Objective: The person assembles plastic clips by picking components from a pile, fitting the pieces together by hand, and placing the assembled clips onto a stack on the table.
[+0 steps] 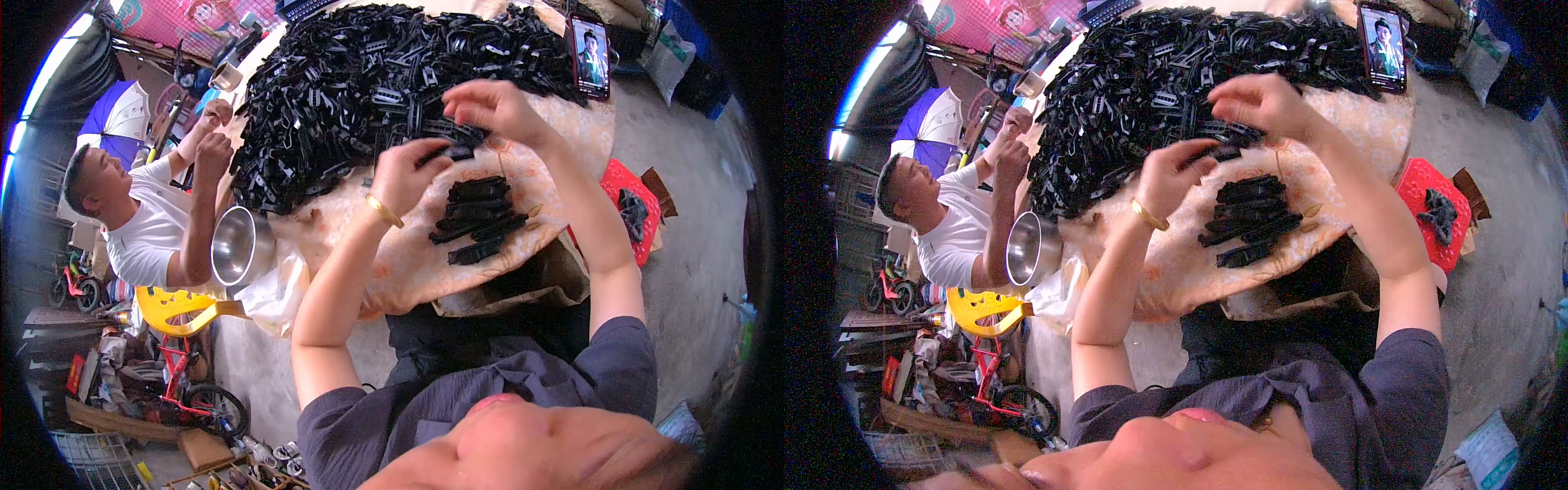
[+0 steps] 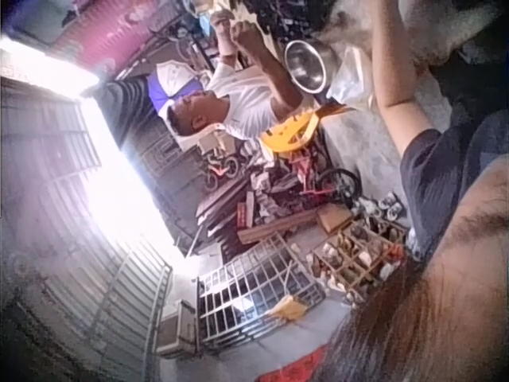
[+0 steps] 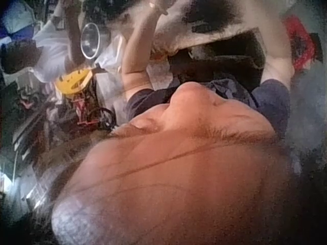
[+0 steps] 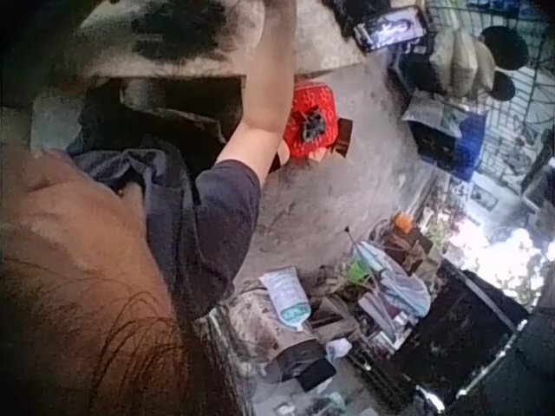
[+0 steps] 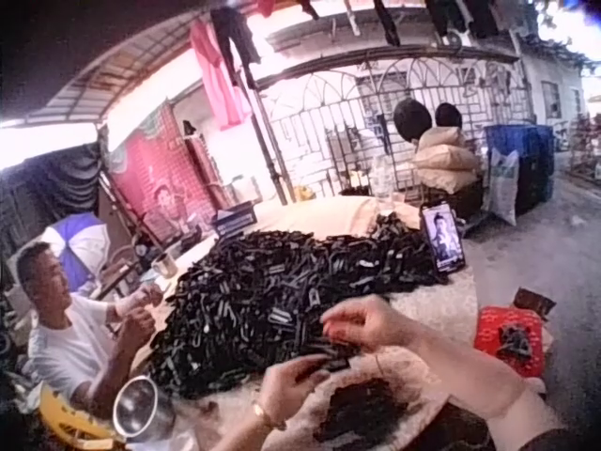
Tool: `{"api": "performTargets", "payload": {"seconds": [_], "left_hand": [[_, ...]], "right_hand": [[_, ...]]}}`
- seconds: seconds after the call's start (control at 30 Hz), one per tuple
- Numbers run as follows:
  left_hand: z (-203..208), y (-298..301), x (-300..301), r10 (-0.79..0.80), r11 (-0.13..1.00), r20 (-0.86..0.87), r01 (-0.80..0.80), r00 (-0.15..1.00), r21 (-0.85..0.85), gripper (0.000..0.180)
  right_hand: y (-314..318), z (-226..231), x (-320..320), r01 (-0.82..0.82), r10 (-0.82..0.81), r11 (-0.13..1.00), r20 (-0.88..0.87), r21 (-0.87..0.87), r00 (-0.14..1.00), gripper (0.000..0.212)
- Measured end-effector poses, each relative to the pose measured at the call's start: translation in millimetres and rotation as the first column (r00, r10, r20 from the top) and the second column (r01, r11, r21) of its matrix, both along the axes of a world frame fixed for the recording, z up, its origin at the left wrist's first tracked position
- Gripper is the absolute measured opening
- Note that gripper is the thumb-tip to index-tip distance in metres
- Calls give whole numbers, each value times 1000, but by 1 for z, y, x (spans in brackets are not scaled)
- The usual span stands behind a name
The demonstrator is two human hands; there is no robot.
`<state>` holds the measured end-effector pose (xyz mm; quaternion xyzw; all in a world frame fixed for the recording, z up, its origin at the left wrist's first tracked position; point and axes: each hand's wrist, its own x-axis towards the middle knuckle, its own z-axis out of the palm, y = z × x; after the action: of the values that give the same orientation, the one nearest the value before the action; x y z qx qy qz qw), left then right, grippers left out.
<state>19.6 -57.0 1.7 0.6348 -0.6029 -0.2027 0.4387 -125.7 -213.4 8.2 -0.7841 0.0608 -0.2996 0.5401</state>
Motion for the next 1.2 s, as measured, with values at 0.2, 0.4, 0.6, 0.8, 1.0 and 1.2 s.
{"api": "performTargets", "payload": {"seconds": [0.2,0.4,0.6,0.8,1.0,1.2], "left_hand": [[2,0,-19,-365,925,229,379,902,-22,22],[3,-16,5,320,912,550,-94,772,-398,31],[-17,-33,23,260,957,637,-105,726,-271,30],[-8,-30,27,405,858,356,-215,842,-466,8],[5,-18,15,388,890,30,-366,921,-273,21],[8,-12,9,129,984,-399,-167,908,-62,28]], "right_hand": [[-75,-20,-27,760,-766,602,93,-244,636,28],[-62,-22,-20,471,-898,416,-269,-778,349,40],[-61,-10,-11,345,-879,436,-312,-831,361,29],[-71,-28,-11,538,-862,462,-215,-705,459,22],[-91,-31,-22,695,-838,294,173,-656,517,24],[-85,-30,-28,495,-922,313,-135,-811,362,22]]}}
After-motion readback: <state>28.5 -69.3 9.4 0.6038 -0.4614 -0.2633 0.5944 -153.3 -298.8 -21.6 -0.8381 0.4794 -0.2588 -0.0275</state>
